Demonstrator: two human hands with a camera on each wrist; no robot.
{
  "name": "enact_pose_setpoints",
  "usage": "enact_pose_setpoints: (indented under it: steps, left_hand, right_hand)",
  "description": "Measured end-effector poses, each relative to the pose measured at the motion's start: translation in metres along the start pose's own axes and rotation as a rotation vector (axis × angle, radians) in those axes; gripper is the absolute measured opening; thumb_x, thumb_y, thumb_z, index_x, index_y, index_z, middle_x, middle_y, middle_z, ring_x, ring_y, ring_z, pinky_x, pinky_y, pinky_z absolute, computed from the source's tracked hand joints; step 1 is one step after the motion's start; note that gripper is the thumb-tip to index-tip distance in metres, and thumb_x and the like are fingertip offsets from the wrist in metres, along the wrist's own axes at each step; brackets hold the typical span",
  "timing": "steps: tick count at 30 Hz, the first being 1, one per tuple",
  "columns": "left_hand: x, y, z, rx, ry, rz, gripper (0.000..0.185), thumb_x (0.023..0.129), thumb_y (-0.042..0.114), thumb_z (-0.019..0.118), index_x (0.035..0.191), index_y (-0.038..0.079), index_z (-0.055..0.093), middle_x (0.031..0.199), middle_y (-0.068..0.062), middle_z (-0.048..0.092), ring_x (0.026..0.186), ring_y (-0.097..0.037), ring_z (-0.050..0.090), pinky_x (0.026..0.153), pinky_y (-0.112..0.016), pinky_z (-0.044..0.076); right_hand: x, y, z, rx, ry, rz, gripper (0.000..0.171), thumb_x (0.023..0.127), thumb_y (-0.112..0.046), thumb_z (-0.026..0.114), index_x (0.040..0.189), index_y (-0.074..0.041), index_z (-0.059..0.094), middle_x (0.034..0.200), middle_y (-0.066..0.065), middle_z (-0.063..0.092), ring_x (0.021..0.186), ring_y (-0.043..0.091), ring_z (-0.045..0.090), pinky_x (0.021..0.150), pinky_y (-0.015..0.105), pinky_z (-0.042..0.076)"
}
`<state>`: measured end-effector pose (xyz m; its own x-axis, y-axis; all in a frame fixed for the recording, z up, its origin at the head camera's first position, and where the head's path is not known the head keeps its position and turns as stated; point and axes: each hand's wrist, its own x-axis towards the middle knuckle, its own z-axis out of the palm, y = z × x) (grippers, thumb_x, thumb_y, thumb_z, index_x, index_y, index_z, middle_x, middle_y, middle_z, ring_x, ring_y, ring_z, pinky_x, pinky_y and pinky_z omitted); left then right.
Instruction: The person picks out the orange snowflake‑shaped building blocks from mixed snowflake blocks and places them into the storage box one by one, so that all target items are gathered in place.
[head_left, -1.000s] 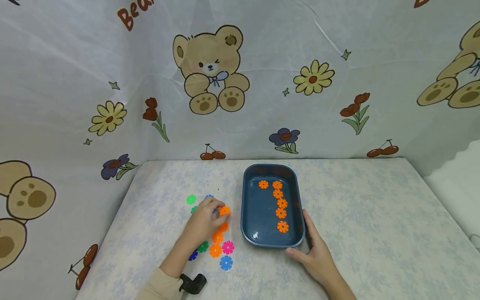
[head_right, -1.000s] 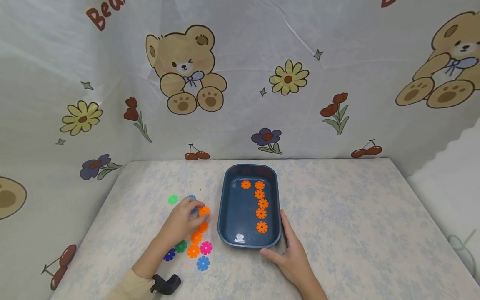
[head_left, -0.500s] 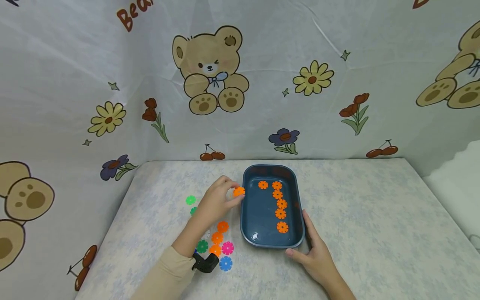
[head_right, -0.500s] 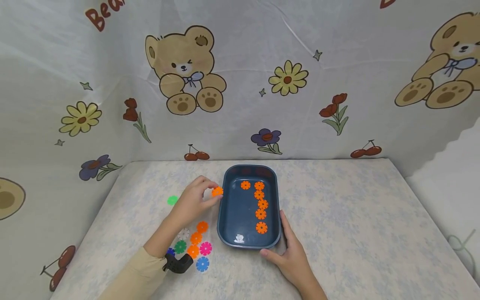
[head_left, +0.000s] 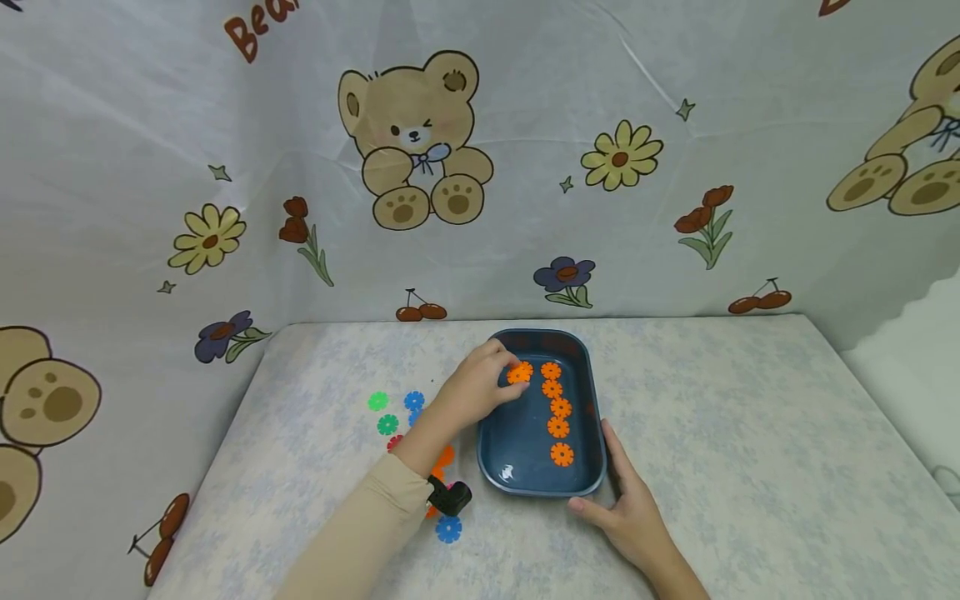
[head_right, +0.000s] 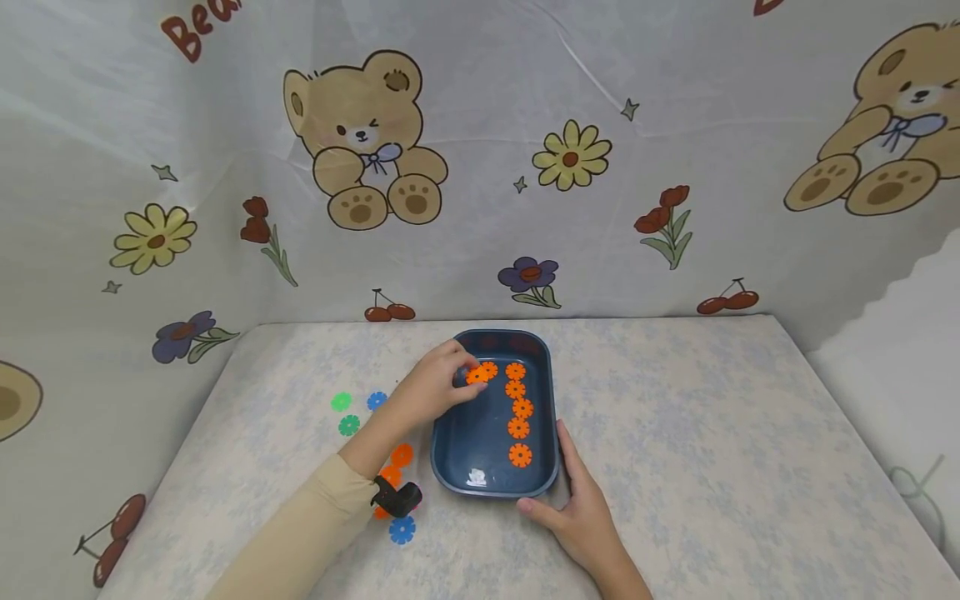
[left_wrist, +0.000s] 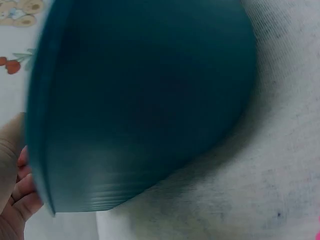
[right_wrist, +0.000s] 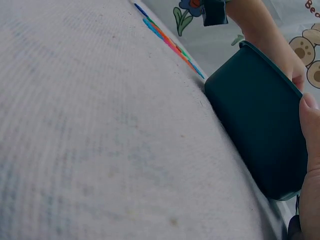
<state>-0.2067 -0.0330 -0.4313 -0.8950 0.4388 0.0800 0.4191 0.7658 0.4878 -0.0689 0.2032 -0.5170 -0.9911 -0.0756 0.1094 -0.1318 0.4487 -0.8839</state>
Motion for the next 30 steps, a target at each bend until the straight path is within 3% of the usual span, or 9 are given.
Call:
enact_pose_setpoints:
  steps: [11, 21, 30]
  left_hand:
    - [0.015, 0.002, 0.02, 0.257, -0.03, 0.11, 0.036, 0.091, 0.041, 0.07, 0.108, 0.01, 0.072, 0.097, -0.002, 0.057, 0.084, -0.015, 0.052, 0.077, -0.027, 0.05]
    - [0.023, 0.005, 0.032, 0.485, -0.037, 0.117, 0.033, 0.089, 0.049, 0.071, 0.092, 0.016, 0.071, 0.085, 0.002, 0.054, 0.075, -0.014, 0.053, 0.068, -0.028, 0.047]
    - [0.025, 0.004, 0.038, 0.563, -0.043, 0.114, 0.035, 0.087, 0.052, 0.071, 0.091, 0.018, 0.075, 0.085, 0.002, 0.059, 0.075, -0.016, 0.059, 0.067, -0.03, 0.049]
  right_hand:
    - [-0.001, 0.002, 0.0, 0.013, 0.0, -0.021, 0.112, 0.077, -0.02, 0.086, 0.161, -0.02, 0.011, 0.166, 0.012, 0.017, 0.141, -0.018, 0.013, 0.105, -0.003, 0.016]
    - [0.0, 0.001, 0.0, 0.013, -0.005, -0.007, 0.112, 0.078, -0.022, 0.086, 0.161, -0.021, 0.01, 0.166, 0.01, 0.017, 0.141, -0.018, 0.013, 0.104, -0.003, 0.016]
    - [0.0, 0.002, -0.001, 0.011, -0.005, -0.012, 0.112, 0.077, -0.022, 0.086, 0.161, -0.02, 0.011, 0.166, 0.011, 0.017, 0.142, -0.017, 0.013, 0.104, -0.003, 0.016]
